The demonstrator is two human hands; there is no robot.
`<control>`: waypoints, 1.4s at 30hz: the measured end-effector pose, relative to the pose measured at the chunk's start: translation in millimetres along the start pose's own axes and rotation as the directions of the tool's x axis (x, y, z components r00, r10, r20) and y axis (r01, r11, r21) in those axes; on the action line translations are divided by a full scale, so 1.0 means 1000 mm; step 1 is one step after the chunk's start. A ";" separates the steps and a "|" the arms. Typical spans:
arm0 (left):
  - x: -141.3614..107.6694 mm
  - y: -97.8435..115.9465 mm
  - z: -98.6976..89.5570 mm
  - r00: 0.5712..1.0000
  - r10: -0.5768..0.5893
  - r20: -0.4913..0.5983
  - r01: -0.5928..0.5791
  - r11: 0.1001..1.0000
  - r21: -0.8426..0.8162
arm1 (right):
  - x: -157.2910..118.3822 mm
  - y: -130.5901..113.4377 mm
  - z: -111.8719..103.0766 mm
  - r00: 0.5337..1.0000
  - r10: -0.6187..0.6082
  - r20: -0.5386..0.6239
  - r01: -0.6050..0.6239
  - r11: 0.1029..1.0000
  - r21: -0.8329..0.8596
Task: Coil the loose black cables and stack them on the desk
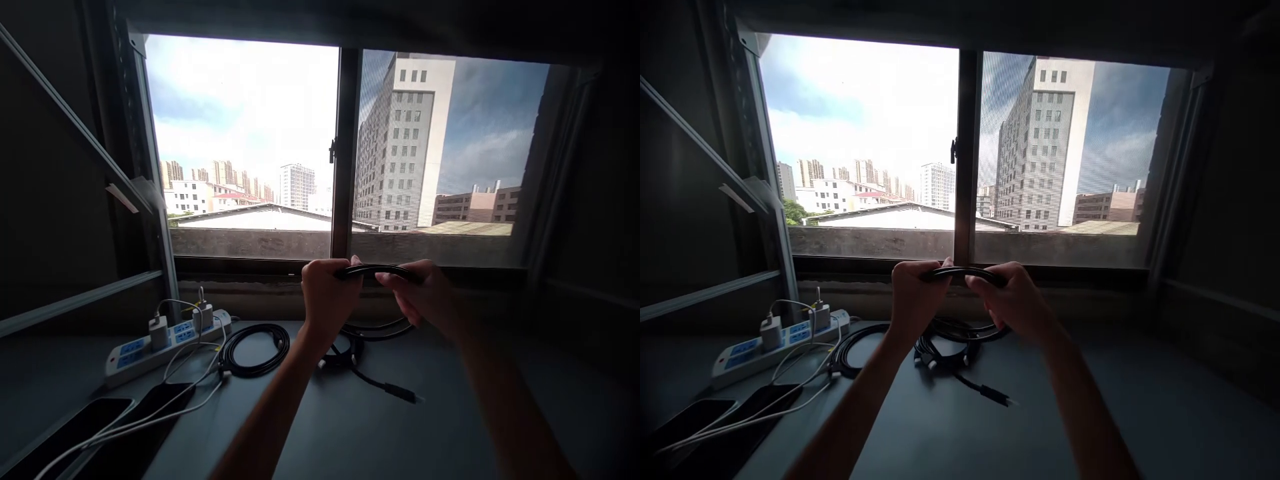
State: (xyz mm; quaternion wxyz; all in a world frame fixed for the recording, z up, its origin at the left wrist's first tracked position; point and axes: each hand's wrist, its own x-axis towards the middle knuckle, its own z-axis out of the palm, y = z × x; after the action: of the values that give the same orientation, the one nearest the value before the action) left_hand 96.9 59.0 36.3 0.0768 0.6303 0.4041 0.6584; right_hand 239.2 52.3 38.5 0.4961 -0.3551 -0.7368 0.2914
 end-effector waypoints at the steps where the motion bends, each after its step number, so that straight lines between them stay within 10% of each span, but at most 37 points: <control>1: -0.001 0.000 0.001 1.000 0.010 -0.005 -0.010 1.000 -0.017 | -0.001 -0.001 -0.002 0.998 0.031 0.062 -0.034 0.998 0.057; 8: 0.008 -0.014 0.005 1.000 0.025 0.016 -0.024 0.995 -0.097 | -0.003 -0.004 -0.008 0.969 0.149 0.196 -0.198 0.944 0.263; 13: 0.015 -0.018 -0.004 0.921 -0.194 0.339 0.282 0.931 -0.233 | 0.001 -0.013 -0.014 0.991 0.135 0.006 -0.122 0.874 0.471; 21: 0.015 -0.030 0.009 0.847 -0.344 0.405 0.450 0.869 -0.204 | -0.002 -0.027 -0.004 0.936 0.142 -0.321 0.082 0.802 0.592; 28: 0.014 -0.039 0.011 0.735 -0.386 0.557 0.568 0.800 -0.194 | -0.002 -0.021 0.005 0.922 0.031 -0.386 0.176 0.855 0.488; 36: 0.012 -0.025 0.012 0.774 -0.383 0.504 0.530 0.827 -0.186 | -0.005 -0.021 -0.002 0.942 -0.031 -0.333 0.199 0.852 0.484; 42: 0.014 -0.033 0.012 0.881 -0.338 0.333 0.404 0.902 -0.152 | -0.006 -0.018 -0.012 0.933 -0.068 -0.353 0.096 0.993 0.064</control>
State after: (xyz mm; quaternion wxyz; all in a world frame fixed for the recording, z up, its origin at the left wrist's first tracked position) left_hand 91.5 94.1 25.0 0.3304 0.6205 0.4272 0.5687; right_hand 247.9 38.6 53.3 0.6448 -0.3500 -0.6387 0.2320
